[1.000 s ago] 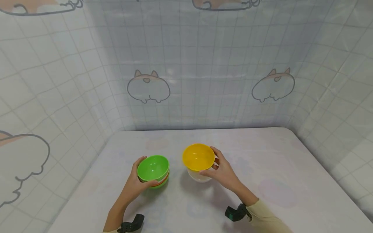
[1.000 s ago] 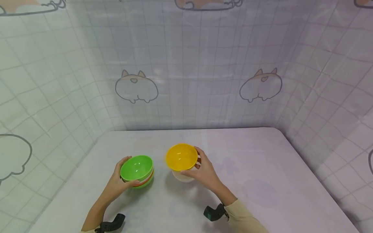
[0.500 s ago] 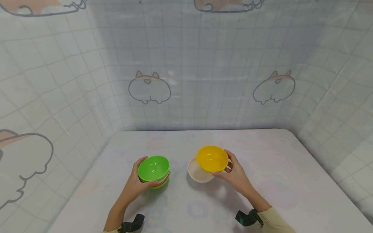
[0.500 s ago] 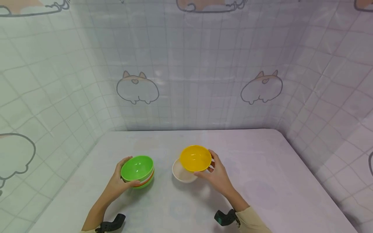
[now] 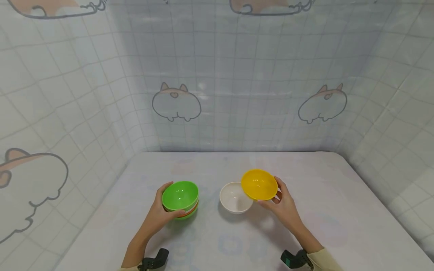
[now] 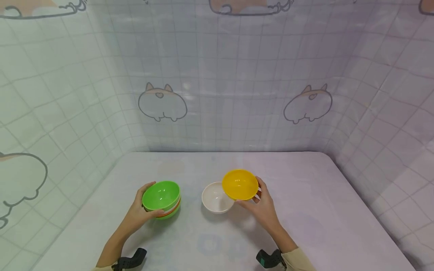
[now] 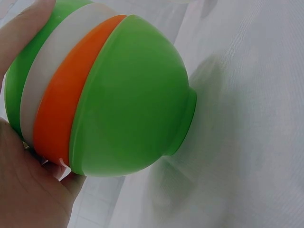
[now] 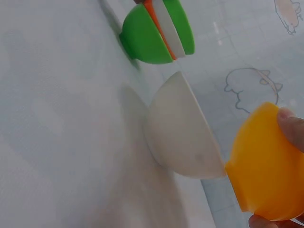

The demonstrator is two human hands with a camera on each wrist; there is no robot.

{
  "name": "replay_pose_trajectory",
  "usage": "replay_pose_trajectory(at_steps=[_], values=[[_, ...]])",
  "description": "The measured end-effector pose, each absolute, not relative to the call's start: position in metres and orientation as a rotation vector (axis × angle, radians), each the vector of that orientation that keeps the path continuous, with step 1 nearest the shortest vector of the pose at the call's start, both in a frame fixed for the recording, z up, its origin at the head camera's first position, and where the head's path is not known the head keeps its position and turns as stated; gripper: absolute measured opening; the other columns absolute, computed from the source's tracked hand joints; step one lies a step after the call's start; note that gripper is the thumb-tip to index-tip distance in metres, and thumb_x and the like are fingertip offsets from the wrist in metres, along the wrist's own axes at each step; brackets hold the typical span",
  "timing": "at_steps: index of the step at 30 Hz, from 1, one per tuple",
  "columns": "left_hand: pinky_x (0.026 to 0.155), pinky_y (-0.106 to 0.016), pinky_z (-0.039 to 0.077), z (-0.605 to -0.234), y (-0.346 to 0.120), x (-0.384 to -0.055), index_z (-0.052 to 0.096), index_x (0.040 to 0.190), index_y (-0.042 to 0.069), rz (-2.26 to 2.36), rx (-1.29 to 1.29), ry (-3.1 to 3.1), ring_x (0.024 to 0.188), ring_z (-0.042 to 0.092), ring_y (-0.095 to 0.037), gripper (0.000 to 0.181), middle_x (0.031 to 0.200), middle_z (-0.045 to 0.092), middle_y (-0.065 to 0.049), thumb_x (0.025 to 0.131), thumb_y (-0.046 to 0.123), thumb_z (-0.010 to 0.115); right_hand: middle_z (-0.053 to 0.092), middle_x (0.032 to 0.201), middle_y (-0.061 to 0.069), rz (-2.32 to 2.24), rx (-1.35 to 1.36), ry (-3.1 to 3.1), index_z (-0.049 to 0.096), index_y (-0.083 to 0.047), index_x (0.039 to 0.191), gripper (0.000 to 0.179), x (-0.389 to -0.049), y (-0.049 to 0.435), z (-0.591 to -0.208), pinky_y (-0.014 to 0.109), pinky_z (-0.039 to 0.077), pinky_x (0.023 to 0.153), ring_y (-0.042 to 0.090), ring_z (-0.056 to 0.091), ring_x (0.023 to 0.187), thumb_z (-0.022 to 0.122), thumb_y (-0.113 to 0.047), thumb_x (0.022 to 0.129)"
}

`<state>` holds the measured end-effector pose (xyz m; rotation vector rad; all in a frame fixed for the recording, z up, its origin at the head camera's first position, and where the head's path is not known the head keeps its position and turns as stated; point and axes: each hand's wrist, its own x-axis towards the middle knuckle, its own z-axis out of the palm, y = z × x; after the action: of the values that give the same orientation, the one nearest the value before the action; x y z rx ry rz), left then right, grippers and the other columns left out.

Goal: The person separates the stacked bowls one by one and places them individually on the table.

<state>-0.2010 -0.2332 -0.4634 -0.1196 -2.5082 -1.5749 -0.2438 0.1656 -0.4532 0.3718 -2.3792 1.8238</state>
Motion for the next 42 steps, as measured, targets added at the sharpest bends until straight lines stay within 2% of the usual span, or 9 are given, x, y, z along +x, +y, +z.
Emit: replay_pose_trajectory(at_steps=[6, 12, 25, 35, 42], values=[[0.1, -0.055, 0.037, -0.465, -0.233, -0.204, 0.022, 0.15, 0.021, -1.553, -0.113, -2.513, 0.131, 0.037, -0.038, 0.101, 0.149, 0.031, -0.016, 0.073, 0.025, 0.086, 0.026, 0.152, 0.018, 1.806, 0.339, -2.374, 0.017, -0.005, 0.152, 0.098, -0.246, 0.173, -0.46, 0.036, 0.042, 0.097, 0.035, 0.043, 0.129, 0.081, -0.022, 0.08], [0.1, -0.054, 0.037, -0.467, -0.233, -0.207, 0.022, 0.149, 0.024, -1.54, -0.101, -2.521, 0.131, 0.038, -0.037, 0.1, 0.148, 0.032, -0.016, 0.073, 0.027, 0.086, 0.023, 0.153, 0.018, 1.853, 0.319, -2.369, 0.015, -0.005, 0.152, 0.099, -0.25, 0.177, -0.464, 0.037, 0.042, 0.098, 0.036, 0.041, 0.13, 0.081, -0.018, 0.08], [0.101, -0.056, 0.035, -0.467, -0.234, -0.209, 0.021, 0.15, 0.022, -1.535, -0.089, -2.527, 0.131, 0.037, -0.038, 0.101, 0.148, 0.032, -0.017, 0.073, 0.027, 0.086, 0.019, 0.155, 0.018, 1.817, 0.173, -2.458, 0.011, -0.005, 0.153, 0.102, -0.253, 0.185, -0.474, 0.038, 0.036, 0.103, 0.034, 0.036, 0.134, 0.08, -0.026, 0.08], [0.1, -0.057, 0.035, -0.468, -0.234, -0.209, 0.021, 0.15, 0.02, -1.515, -0.094, -2.532, 0.131, 0.036, -0.039, 0.101, 0.148, 0.031, -0.017, 0.073, 0.028, 0.086, 0.022, 0.153, 0.019, 1.764, 0.114, -2.507, 0.013, -0.004, 0.152, 0.104, -0.255, 0.188, -0.478, 0.041, 0.036, 0.103, 0.036, 0.038, 0.133, 0.082, -0.032, 0.078], [0.1, -0.057, 0.036, -0.468, -0.234, -0.209, 0.021, 0.15, 0.021, -1.518, -0.085, -2.53, 0.131, 0.037, -0.038, 0.103, 0.147, 0.032, -0.017, 0.072, 0.029, 0.087, 0.025, 0.15, 0.021, 1.781, 0.107, -2.511, 0.013, -0.003, 0.152, 0.104, -0.254, 0.189, -0.479, 0.041, 0.037, 0.102, 0.038, 0.038, 0.132, 0.082, -0.027, 0.078]])
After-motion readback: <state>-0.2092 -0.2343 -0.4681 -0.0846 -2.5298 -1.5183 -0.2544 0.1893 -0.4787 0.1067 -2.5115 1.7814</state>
